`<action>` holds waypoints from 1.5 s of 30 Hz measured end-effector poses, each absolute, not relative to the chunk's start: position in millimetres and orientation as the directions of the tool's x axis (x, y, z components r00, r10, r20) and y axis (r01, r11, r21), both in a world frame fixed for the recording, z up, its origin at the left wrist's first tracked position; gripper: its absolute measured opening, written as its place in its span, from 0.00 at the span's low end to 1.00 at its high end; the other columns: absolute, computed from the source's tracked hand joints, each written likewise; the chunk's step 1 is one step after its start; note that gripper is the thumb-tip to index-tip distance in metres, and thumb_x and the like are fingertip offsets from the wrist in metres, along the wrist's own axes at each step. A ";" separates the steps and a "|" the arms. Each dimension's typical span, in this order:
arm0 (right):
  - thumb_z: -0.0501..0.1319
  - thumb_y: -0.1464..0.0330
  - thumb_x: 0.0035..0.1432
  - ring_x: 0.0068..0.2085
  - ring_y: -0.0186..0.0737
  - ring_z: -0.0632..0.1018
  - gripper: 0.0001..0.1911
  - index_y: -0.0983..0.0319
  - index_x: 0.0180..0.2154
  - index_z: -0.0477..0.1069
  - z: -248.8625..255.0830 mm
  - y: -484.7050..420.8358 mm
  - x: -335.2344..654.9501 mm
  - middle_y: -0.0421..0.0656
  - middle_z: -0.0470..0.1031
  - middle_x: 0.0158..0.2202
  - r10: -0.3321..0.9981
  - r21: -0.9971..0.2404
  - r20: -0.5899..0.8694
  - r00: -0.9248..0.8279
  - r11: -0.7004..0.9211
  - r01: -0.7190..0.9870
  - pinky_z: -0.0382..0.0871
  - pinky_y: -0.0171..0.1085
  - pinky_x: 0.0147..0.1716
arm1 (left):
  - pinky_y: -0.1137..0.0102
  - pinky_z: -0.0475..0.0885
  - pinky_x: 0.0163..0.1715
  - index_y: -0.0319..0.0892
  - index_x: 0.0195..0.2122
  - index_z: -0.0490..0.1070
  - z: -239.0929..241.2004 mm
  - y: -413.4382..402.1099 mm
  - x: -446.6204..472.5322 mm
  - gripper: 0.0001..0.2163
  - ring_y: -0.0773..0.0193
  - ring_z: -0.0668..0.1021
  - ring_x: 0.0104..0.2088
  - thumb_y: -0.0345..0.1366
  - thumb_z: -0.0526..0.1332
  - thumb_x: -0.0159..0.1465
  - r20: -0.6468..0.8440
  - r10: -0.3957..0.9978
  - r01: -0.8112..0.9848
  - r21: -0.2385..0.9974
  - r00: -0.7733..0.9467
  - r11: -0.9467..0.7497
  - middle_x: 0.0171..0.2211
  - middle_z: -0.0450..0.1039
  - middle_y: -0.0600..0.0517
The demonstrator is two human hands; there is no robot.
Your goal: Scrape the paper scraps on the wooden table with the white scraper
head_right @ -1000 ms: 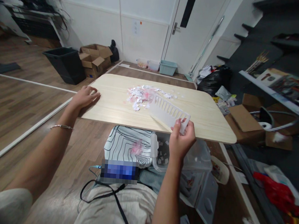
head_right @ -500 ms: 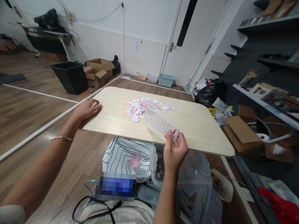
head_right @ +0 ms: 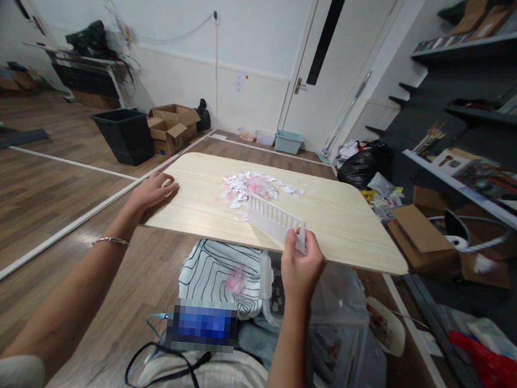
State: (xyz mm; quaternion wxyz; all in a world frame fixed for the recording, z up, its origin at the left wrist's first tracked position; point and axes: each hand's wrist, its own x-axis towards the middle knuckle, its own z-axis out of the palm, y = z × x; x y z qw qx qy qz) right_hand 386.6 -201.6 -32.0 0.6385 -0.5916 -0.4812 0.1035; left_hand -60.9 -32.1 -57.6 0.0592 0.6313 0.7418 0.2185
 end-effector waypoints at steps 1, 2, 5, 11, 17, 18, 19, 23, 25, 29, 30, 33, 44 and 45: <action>0.73 0.42 0.68 0.36 0.51 0.88 0.25 0.58 0.41 0.81 -31.8 -202.3 391.7 0.46 0.86 0.35 0.683 -0.854 0.493 0.540 0.260 0.451 0.90 0.46 0.39 | 0.45 0.78 0.72 0.46 0.66 0.82 -57.0 -32.5 -60.5 0.29 0.34 0.82 0.71 0.58 0.56 0.77 0.186 0.962 0.910 0.400 -0.198 0.110 0.72 0.79 0.35; 0.73 0.43 0.68 0.37 0.52 0.88 0.25 0.58 0.41 0.82 -31.7 -202.9 396.4 0.48 0.87 0.36 0.662 -0.853 0.493 0.564 0.241 0.463 0.90 0.47 0.39 | 0.45 0.78 0.72 0.46 0.66 0.82 -56.5 -32.8 -60.1 0.29 0.34 0.82 0.71 0.58 0.56 0.77 0.182 0.963 0.909 0.401 -0.200 0.113 0.73 0.78 0.35; 0.72 0.44 0.66 0.40 0.56 0.90 0.24 0.58 0.41 0.82 -30.8 -204.0 406.9 0.52 0.89 0.38 0.589 -0.847 0.505 0.631 0.199 0.493 0.89 0.48 0.39 | 0.45 0.78 0.72 0.45 0.67 0.82 -55.4 -33.3 -59.4 0.30 0.33 0.81 0.72 0.58 0.55 0.77 0.172 0.965 0.910 0.399 -0.198 0.115 0.74 0.77 0.34; 0.73 0.42 0.64 0.40 0.55 0.90 0.25 0.57 0.41 0.80 -25.2 -202.5 404.3 0.50 0.89 0.37 0.565 -0.870 0.487 0.666 0.241 0.431 0.90 0.48 0.39 | 0.43 0.77 0.73 0.45 0.69 0.81 -55.6 -32.2 -60.6 0.31 0.32 0.81 0.73 0.58 0.54 0.77 0.154 0.970 0.915 0.386 -0.189 0.117 0.75 0.76 0.34; 0.77 0.38 0.63 0.36 0.46 0.86 0.30 0.57 0.37 0.77 -23.1 -198.2 372.5 0.43 0.83 0.33 0.725 -0.892 0.452 0.519 0.366 0.265 0.90 0.44 0.38 | 0.43 0.78 0.72 0.48 0.67 0.82 -56.4 -31.4 -62.8 0.29 0.32 0.81 0.72 0.59 0.57 0.77 0.165 0.967 0.909 0.402 -0.195 0.115 0.74 0.77 0.35; 0.76 0.38 0.64 0.35 0.45 0.84 0.30 0.57 0.35 0.77 -23.9 -197.9 368.2 0.42 0.81 0.32 0.740 -0.886 0.464 0.487 0.372 0.279 0.89 0.42 0.38 | 0.43 0.79 0.72 0.47 0.67 0.82 -56.2 -31.5 -63.0 0.29 0.32 0.81 0.72 0.59 0.57 0.77 0.163 0.968 0.909 0.402 -0.193 0.114 0.74 0.77 0.35; 0.76 0.37 0.65 0.34 0.43 0.83 0.31 0.57 0.35 0.77 -24.9 -197.6 365.0 0.41 0.80 0.31 0.751 -0.880 0.473 0.461 0.373 0.294 0.88 0.41 0.37 | 0.43 0.79 0.72 0.47 0.67 0.82 -56.1 -31.6 -63.3 0.29 0.32 0.81 0.72 0.59 0.57 0.77 0.161 0.968 0.909 0.401 -0.191 0.113 0.73 0.77 0.35; 0.76 0.37 0.65 0.32 0.41 0.80 0.31 0.57 0.34 0.76 -28.3 -197.8 363.0 0.38 0.77 0.29 0.780 -0.885 0.453 0.431 0.337 0.321 0.86 0.39 0.34 | 0.41 0.78 0.72 0.47 0.66 0.82 -55.5 -32.2 -63.2 0.29 0.31 0.81 0.72 0.59 0.56 0.77 0.163 0.969 0.908 0.405 -0.186 0.106 0.74 0.77 0.35; 0.76 0.37 0.63 0.32 0.42 0.82 0.30 0.57 0.35 0.76 -28.1 -198.4 366.3 0.39 0.79 0.29 0.781 -0.901 0.423 0.459 0.308 0.306 0.87 0.41 0.33 | 0.40 0.78 0.72 0.47 0.66 0.83 -55.6 -32.3 -62.8 0.28 0.31 0.81 0.71 0.58 0.57 0.77 0.171 0.967 0.904 0.415 -0.188 0.102 0.74 0.77 0.35; 0.77 0.40 0.59 0.33 0.45 0.85 0.29 0.57 0.37 0.77 -24.3 -199.3 372.5 0.40 0.82 0.31 0.772 -0.933 0.355 0.527 0.258 0.252 0.91 0.45 0.33 | 0.40 0.79 0.71 0.47 0.65 0.83 -55.8 -32.6 -61.6 0.28 0.30 0.81 0.70 0.59 0.58 0.76 0.175 0.965 0.900 0.423 -0.198 0.107 0.73 0.77 0.34; 0.77 0.40 0.58 0.33 0.45 0.84 0.28 0.57 0.37 0.77 -23.4 -199.3 373.5 0.40 0.82 0.31 0.768 -0.939 0.341 0.542 0.248 0.240 0.91 0.45 0.33 | 0.41 0.79 0.71 0.47 0.65 0.83 -55.8 -32.8 -61.3 0.28 0.30 0.81 0.71 0.59 0.57 0.76 0.173 0.965 0.900 0.422 -0.199 0.110 0.73 0.77 0.34; 0.77 0.42 0.56 0.32 0.45 0.84 0.27 0.56 0.37 0.76 -22.9 -198.5 376.1 0.40 0.82 0.31 0.755 -0.951 0.309 0.578 0.229 0.209 0.92 0.46 0.30 | 0.42 0.78 0.72 0.48 0.65 0.83 -55.3 -33.5 -60.5 0.28 0.32 0.81 0.71 0.59 0.58 0.77 0.171 0.964 0.899 0.422 -0.204 0.115 0.73 0.77 0.36; 0.77 0.41 0.53 0.35 0.45 0.85 0.30 0.57 0.39 0.74 -36.1 -187.7 380.0 0.41 0.82 0.34 0.750 -0.958 0.284 0.597 0.250 0.141 0.91 0.43 0.29 | 0.44 0.77 0.72 0.50 0.63 0.83 -58.2 -31.0 -63.0 0.24 0.34 0.81 0.71 0.57 0.60 0.77 0.199 0.956 0.888 0.448 -0.217 0.108 0.71 0.78 0.38; 0.77 0.41 0.52 0.36 0.45 0.85 0.30 0.56 0.40 0.74 -37.4 -186.7 380.1 0.41 0.82 0.34 0.759 -0.961 0.275 0.591 0.243 0.134 0.90 0.42 0.28 | 0.44 0.78 0.72 0.50 0.64 0.83 -58.2 -31.1 -63.1 0.24 0.34 0.81 0.71 0.57 0.60 0.77 0.197 0.957 0.889 0.445 -0.215 0.108 0.71 0.78 0.38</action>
